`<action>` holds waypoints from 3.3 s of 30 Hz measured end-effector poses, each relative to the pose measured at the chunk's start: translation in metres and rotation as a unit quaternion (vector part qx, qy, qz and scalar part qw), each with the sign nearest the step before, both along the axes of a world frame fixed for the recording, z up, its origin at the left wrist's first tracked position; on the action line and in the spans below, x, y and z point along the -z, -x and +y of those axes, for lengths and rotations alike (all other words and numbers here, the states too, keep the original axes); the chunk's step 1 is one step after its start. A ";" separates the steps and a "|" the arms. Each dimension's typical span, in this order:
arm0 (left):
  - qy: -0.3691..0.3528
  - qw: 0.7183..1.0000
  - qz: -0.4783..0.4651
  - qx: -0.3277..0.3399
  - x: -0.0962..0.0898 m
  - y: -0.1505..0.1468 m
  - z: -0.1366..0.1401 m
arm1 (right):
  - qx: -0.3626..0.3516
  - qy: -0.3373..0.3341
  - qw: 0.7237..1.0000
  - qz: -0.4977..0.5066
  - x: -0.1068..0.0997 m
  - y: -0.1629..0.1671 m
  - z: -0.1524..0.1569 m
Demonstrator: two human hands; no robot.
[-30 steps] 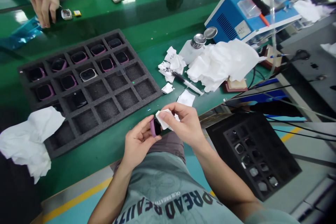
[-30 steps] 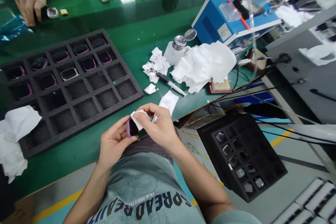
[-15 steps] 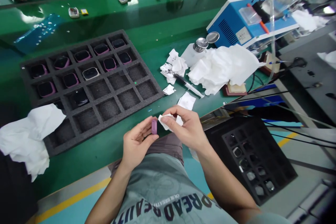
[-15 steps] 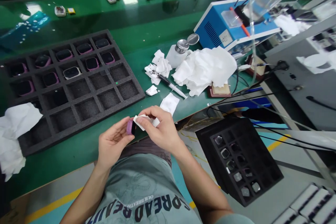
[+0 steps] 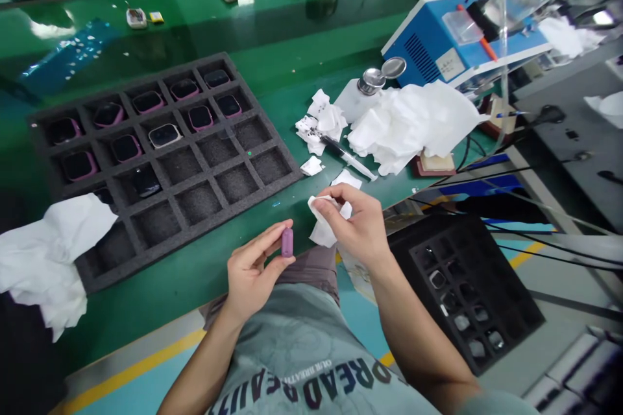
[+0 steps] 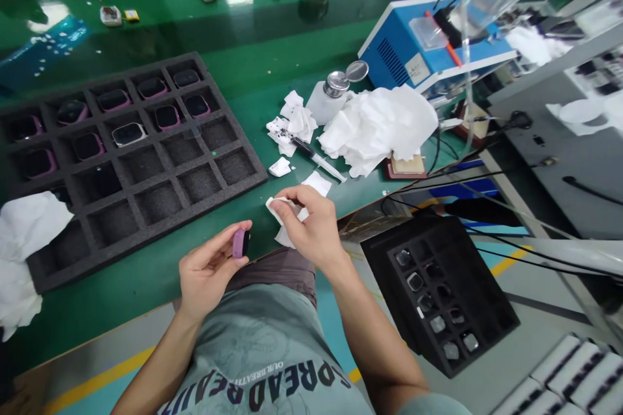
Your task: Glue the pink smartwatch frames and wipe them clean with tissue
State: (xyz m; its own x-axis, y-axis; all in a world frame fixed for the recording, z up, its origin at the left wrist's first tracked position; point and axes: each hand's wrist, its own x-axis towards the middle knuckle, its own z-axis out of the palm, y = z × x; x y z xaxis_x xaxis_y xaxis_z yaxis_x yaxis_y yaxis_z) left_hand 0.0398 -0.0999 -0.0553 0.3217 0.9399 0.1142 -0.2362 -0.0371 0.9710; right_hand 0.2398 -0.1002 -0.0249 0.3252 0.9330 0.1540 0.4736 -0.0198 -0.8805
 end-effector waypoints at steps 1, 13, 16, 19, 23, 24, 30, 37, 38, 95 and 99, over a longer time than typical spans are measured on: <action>-0.001 1.000 0.001 -0.002 0.000 0.000 0.000 | 0.006 0.003 1.000 0.006 -0.002 -0.002 -0.002; -0.020 0.999 0.021 -0.021 0.008 0.001 -0.002 | -0.092 -0.059 0.994 -0.015 -0.019 0.040 -0.019; -0.021 0.999 0.007 -0.040 0.008 -0.002 -0.003 | -0.047 -0.021 0.999 -0.003 -0.011 0.035 -0.009; 0.006 0.997 -0.020 -0.069 0.005 -0.005 -0.003 | -0.026 0.027 0.995 0.091 -0.010 0.033 -0.011; 0.014 0.996 -0.021 -0.087 0.004 -0.006 -0.002 | -0.017 0.039 0.990 0.134 -0.020 0.043 -0.026; 0.011 0.996 -0.017 -0.090 0.005 -0.006 -0.002 | -0.019 0.038 0.991 0.128 -0.023 0.046 -0.029; -0.010 0.994 0.012 -0.109 0.010 -0.005 -0.003 | -0.019 0.060 0.993 0.100 -0.026 0.053 -0.029; -0.106 0.985 0.086 -0.103 0.021 0.001 -0.007 | -0.009 0.101 0.986 0.129 -0.027 0.051 -0.023; -0.117 0.983 0.100 -0.103 0.022 0.002 -0.008 | -0.009 0.102 0.986 0.133 -0.027 0.051 -0.021; 0.232 0.971 -0.016 0.050 -0.008 -0.005 0.001 | -0.091 -0.047 0.994 -0.041 -0.003 0.006 -0.024; 0.223 0.973 -0.023 0.058 -0.005 -0.004 0.002 | -0.198 -0.088 0.973 -0.074 -0.008 0.011 -0.022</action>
State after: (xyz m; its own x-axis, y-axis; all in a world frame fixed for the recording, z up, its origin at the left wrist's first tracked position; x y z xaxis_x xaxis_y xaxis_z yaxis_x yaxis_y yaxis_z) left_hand 0.0434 -0.0982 -0.0498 0.4321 0.8575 -0.2792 -0.2577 0.4141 0.8730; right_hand 0.2283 -0.1218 -0.0169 -0.0934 0.9355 0.3408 0.5352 0.3358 -0.7751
